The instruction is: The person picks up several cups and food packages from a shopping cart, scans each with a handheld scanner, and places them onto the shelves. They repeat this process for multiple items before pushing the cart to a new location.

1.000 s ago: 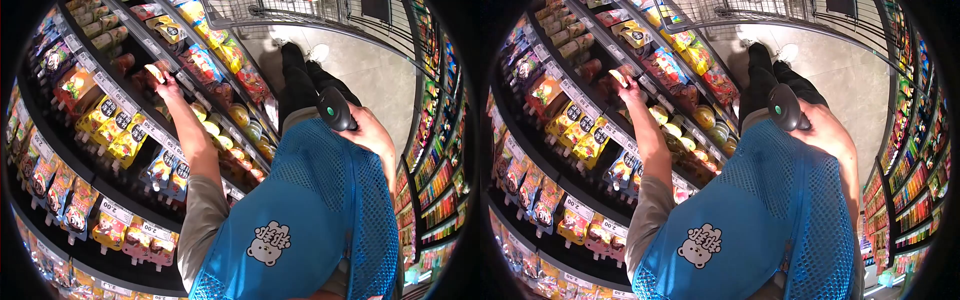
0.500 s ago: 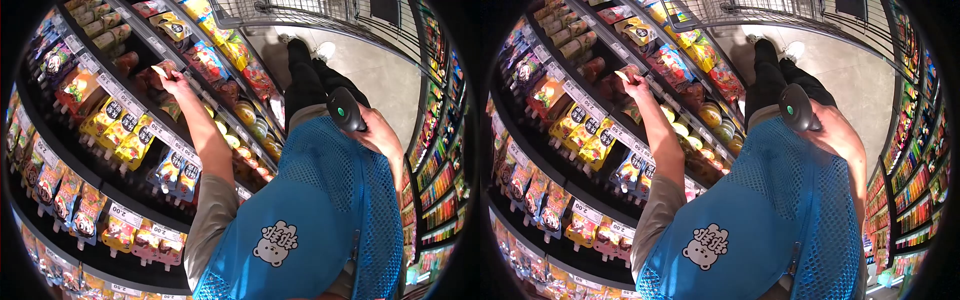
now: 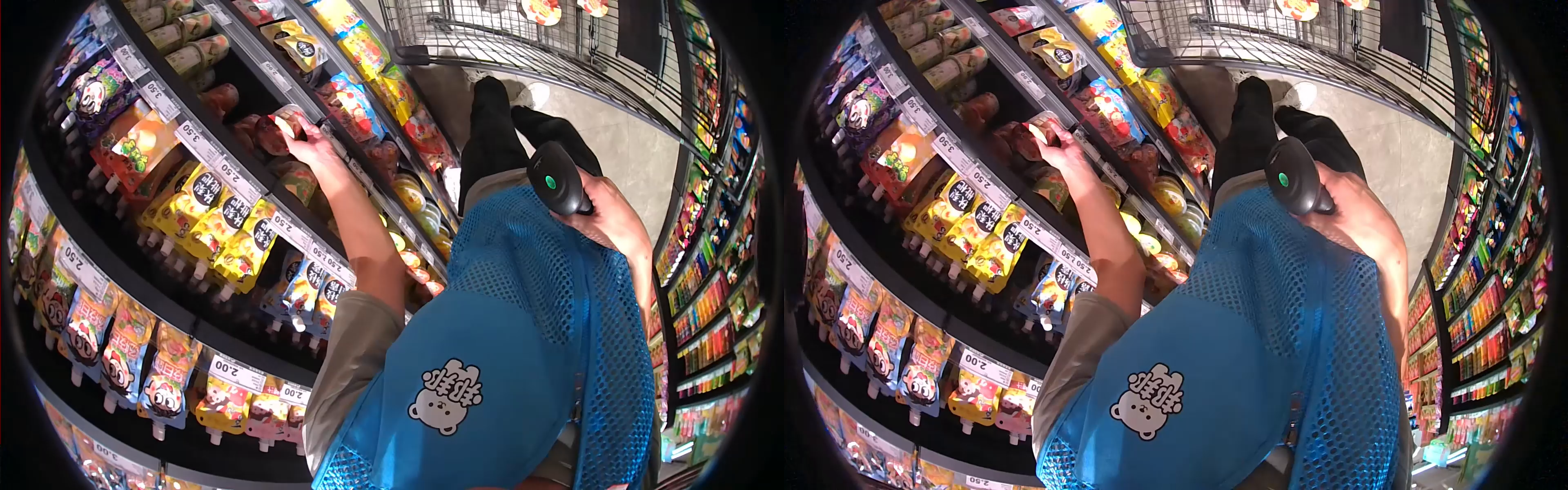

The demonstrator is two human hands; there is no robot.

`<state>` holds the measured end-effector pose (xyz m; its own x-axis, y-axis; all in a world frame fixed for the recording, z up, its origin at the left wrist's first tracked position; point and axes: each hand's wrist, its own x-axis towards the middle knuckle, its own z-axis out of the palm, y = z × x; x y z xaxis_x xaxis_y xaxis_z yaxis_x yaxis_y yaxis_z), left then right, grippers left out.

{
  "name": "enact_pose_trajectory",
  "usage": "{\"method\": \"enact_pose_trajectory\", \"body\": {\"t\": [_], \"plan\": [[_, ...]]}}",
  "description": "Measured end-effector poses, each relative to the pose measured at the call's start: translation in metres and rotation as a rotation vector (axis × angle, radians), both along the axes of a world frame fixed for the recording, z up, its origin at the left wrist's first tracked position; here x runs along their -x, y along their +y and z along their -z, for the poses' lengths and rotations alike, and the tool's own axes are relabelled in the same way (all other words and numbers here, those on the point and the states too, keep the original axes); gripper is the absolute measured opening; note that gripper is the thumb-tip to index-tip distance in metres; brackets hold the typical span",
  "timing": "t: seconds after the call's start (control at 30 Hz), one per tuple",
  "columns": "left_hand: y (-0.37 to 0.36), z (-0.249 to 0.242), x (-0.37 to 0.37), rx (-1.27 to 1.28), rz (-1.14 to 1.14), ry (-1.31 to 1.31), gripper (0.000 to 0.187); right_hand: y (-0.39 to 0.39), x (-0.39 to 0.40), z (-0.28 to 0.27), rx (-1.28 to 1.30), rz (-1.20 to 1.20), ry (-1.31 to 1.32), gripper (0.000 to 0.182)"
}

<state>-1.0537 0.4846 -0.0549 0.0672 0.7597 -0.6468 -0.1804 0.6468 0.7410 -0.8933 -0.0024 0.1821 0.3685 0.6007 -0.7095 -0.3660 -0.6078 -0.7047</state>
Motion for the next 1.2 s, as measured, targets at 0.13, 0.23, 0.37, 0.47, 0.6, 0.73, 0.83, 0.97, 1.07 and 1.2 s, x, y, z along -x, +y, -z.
{"method": "enact_pose_trajectory", "body": {"t": [0.13, 0.23, 0.37, 0.47, 0.6, 0.73, 0.83, 0.97, 1.07, 1.2], "plan": [[0.001, -0.005, 0.005, -0.011, 0.017, 0.028, 0.040, 0.011, -0.001, 0.007, -0.033, -0.006, -0.078, 0.050], [0.007, -0.001, 0.011, -0.012, 0.143, 0.066, 0.041, 0.015, -0.005, 0.010, -0.041, -0.003, -0.088, 0.049], [0.003, -0.005, 0.008, -0.046, 0.240, 0.102, 0.037, 0.003, -0.010, 0.024, -0.091, -0.035, -0.190, 0.049], [0.008, -0.006, 0.007, -0.048, 0.176, 0.194, 0.034, -0.008, -0.019, 0.036, -0.085, -0.017, -0.139, 0.049], [0.004, -0.015, -0.002, -0.022, 0.134, 0.222, 0.035, -0.023, -0.043, 0.055, -0.099, -0.071, 0.096, 0.051], [0.006, -0.021, -0.005, -0.108, 0.233, 0.315, 0.034, -0.037, -0.063, 0.065, -0.082, -0.073, 0.125, 0.053], [0.008, -0.018, -0.013, -0.097, 0.243, 0.282, 0.036, -0.055, -0.072, 0.073, -0.081, -0.119, 0.090, 0.054], [0.012, -0.018, -0.011, -0.064, 0.236, 0.332, 0.037, -0.074, -0.086, 0.078, -0.024, -0.137, 0.125, 0.054], [0.021, -0.014, -0.001, -0.034, 0.197, 0.335, 0.036, -0.081, -0.100, 0.082, 0.018, -0.162, 0.183, 0.055], [0.024, -0.015, 0.009, -0.017, 0.129, 0.358, 0.033, -0.102, -0.103, 0.098, -0.054, -0.249, 0.005, 0.054]]}}
